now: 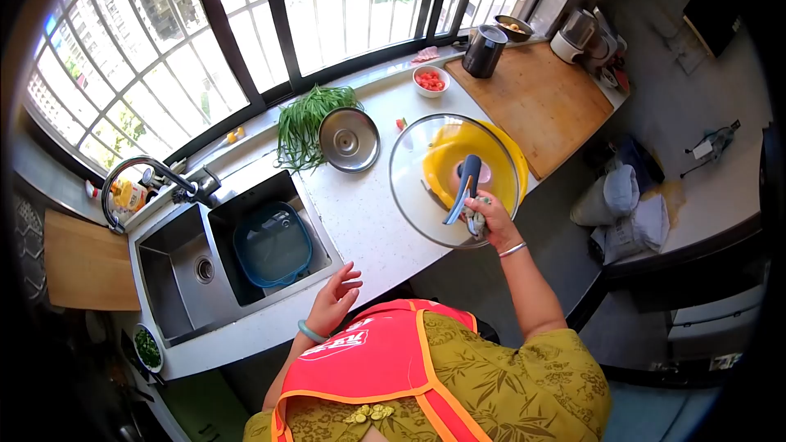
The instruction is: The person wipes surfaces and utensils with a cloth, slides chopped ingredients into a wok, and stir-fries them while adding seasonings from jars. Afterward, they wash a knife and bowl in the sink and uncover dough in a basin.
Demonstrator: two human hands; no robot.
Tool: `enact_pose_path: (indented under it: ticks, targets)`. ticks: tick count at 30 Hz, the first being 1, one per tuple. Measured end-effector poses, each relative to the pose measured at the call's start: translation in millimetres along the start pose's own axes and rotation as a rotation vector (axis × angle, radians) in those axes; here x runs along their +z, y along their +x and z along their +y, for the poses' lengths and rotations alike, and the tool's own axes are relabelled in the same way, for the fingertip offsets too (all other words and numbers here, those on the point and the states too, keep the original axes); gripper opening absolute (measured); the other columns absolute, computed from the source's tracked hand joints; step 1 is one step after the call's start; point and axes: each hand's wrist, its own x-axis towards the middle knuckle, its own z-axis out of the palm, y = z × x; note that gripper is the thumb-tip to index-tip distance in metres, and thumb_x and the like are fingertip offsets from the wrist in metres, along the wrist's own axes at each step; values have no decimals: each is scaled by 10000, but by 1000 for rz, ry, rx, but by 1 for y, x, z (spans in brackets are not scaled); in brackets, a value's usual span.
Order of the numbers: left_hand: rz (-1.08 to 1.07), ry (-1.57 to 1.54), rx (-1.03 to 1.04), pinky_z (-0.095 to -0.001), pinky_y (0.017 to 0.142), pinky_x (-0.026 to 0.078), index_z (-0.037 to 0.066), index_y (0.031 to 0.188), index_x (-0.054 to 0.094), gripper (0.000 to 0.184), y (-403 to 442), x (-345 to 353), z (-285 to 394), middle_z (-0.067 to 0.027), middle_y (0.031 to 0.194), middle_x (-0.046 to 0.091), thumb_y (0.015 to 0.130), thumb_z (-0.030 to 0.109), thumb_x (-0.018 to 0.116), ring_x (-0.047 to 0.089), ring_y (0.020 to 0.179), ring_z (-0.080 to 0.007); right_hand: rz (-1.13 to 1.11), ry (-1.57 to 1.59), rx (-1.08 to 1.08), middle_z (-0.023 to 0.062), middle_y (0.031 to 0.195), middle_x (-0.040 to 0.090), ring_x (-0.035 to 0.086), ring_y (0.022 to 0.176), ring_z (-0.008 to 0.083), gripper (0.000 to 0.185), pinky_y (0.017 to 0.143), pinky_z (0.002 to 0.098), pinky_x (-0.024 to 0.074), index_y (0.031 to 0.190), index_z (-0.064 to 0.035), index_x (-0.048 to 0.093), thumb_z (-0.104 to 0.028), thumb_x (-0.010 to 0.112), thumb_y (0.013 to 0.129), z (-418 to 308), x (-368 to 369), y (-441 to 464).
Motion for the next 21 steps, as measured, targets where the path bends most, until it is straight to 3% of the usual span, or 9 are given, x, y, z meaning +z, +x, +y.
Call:
enact_pose_path:
  ticks: [4, 8, 11, 21]
  targets:
    - [126, -40, -161, -302, 877, 439, 8, 1312, 336, 480, -8, 15, -9, -148, 1169, 508, 866, 52, 506, 528, 1064, -213, 64, 11, -19, 25, 736, 587, 551, 601, 84, 166, 533, 198, 441, 903, -37, 555, -142, 626, 796, -4, -52, 37]
    - [243, -96, -156, -300, 861, 450, -3, 1293, 355, 449, 7, 29, -9, -147, 1156, 514, 870, 62, 489, 540, 1029, -209, 48, -9, -28, 19, 713, 581, 547, 596, 81, 145, 532, 195, 434, 887, -36, 561, -138, 616, 801, -1, -80, 68]
    - [302, -120, -185, -302, 863, 451, -11, 1277, 368, 432, 19, 50, 1, -147, 1150, 516, 870, 62, 491, 536, 1030, -206, 84, 2, -35, 20, 712, 580, 554, 599, 85, 142, 535, 198, 438, 884, -36, 561, -147, 609, 810, 0, -84, 78]
    - [333, -129, -224, -297, 875, 453, 9, 1267, 394, 402, 45, 81, -7, -144, 1151, 521, 885, 95, 489, 539, 1045, -210, -92, -54, 145, 34, 820, 606, 581, 680, 99, 226, 597, 214, 469, 1002, -10, 551, -170, 585, 847, -18, -88, 82]
